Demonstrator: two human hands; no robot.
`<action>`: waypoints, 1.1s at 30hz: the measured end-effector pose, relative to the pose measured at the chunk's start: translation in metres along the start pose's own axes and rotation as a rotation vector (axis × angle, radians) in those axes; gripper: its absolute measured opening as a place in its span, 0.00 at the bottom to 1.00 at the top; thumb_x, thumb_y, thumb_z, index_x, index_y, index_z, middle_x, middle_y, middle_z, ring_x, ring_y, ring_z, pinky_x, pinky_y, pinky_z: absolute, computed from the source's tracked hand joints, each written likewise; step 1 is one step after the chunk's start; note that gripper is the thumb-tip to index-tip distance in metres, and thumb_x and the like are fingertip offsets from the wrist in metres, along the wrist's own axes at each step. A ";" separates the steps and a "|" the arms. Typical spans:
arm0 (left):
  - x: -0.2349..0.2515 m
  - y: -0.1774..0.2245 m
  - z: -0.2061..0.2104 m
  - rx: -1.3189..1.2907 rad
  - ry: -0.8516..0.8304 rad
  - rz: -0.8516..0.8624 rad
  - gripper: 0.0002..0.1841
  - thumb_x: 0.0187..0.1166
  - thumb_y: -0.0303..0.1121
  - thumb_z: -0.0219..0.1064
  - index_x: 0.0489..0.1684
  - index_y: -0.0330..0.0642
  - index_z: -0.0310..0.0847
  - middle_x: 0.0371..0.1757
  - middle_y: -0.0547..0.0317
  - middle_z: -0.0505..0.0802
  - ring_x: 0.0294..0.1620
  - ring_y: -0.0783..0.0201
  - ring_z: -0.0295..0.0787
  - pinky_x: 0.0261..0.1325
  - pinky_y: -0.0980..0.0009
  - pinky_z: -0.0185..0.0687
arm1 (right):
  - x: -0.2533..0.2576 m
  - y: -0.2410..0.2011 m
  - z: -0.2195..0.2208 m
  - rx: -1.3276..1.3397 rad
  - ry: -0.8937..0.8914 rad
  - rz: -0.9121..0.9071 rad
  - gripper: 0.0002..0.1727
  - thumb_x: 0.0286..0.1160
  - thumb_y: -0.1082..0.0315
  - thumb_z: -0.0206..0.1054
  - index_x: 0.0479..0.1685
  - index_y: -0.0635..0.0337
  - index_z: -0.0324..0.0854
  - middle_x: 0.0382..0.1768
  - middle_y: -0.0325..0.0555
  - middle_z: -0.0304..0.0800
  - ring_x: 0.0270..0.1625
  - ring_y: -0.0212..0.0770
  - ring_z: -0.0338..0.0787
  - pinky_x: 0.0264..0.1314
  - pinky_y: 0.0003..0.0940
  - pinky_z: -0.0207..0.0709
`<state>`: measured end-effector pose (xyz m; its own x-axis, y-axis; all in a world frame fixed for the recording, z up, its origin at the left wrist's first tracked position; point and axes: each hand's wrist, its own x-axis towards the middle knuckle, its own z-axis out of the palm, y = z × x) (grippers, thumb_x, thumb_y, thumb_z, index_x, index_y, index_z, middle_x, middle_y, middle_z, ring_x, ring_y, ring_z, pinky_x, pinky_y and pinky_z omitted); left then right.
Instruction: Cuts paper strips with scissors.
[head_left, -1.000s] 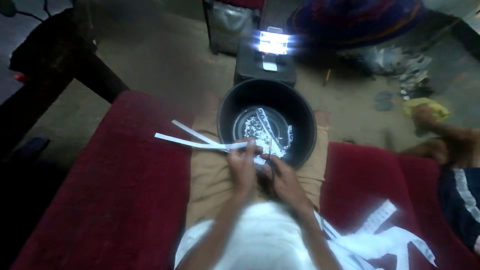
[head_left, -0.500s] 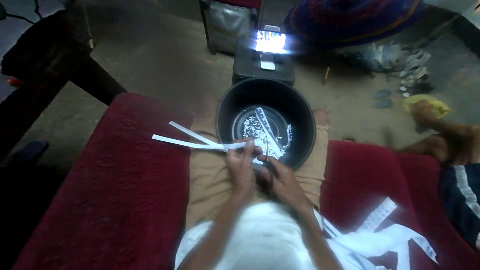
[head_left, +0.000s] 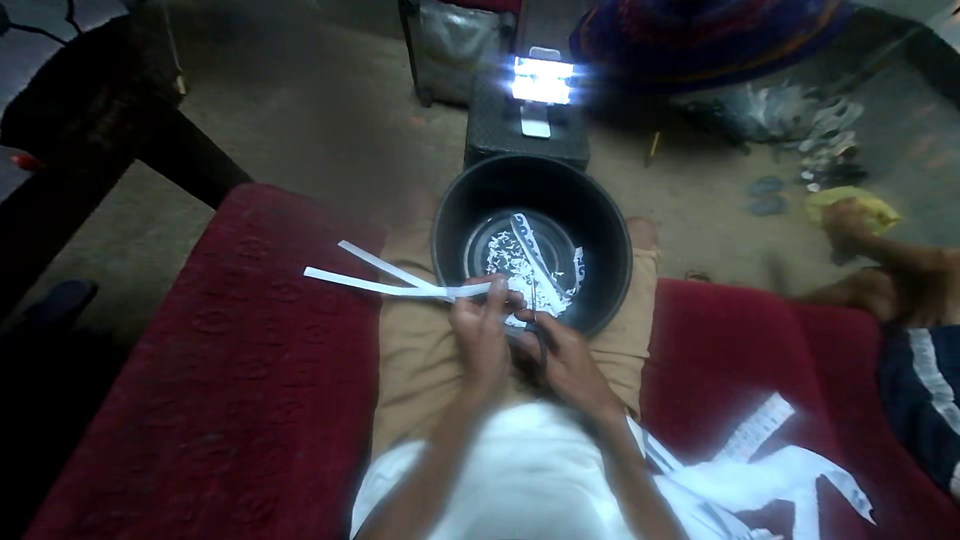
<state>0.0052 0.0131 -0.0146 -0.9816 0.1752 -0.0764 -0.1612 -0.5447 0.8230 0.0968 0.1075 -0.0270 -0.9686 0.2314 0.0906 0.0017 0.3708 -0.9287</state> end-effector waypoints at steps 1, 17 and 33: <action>0.000 0.000 0.000 -0.002 -0.005 0.001 0.04 0.84 0.22 0.61 0.50 0.34 0.79 0.33 0.51 0.92 0.30 0.60 0.92 0.39 0.64 0.94 | 0.000 -0.001 0.000 0.016 0.013 -0.006 0.23 0.89 0.55 0.59 0.68 0.65 0.80 0.30 0.39 0.85 0.23 0.28 0.80 0.24 0.25 0.78; 0.003 -0.010 -0.005 0.108 -0.073 0.144 0.04 0.83 0.23 0.64 0.49 0.33 0.80 0.35 0.53 0.92 0.31 0.60 0.92 0.41 0.62 0.95 | 0.006 0.007 -0.029 -0.151 0.362 -0.155 0.20 0.85 0.61 0.62 0.67 0.64 0.82 0.36 0.42 0.91 0.30 0.28 0.86 0.34 0.28 0.85; 0.000 -0.031 0.000 0.584 -0.166 0.521 0.05 0.76 0.20 0.68 0.44 0.28 0.85 0.36 0.55 0.93 0.31 0.72 0.91 0.40 0.75 0.91 | 0.080 0.073 -0.137 -0.390 0.838 -0.035 0.22 0.87 0.58 0.62 0.71 0.62 0.77 0.46 0.58 0.90 0.43 0.55 0.91 0.47 0.58 0.85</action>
<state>0.0102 0.0298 -0.0407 -0.8805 0.1613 0.4457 0.4384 -0.0805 0.8952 0.0531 0.2766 -0.0380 -0.4733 0.7334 0.4879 0.2069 0.6309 -0.7477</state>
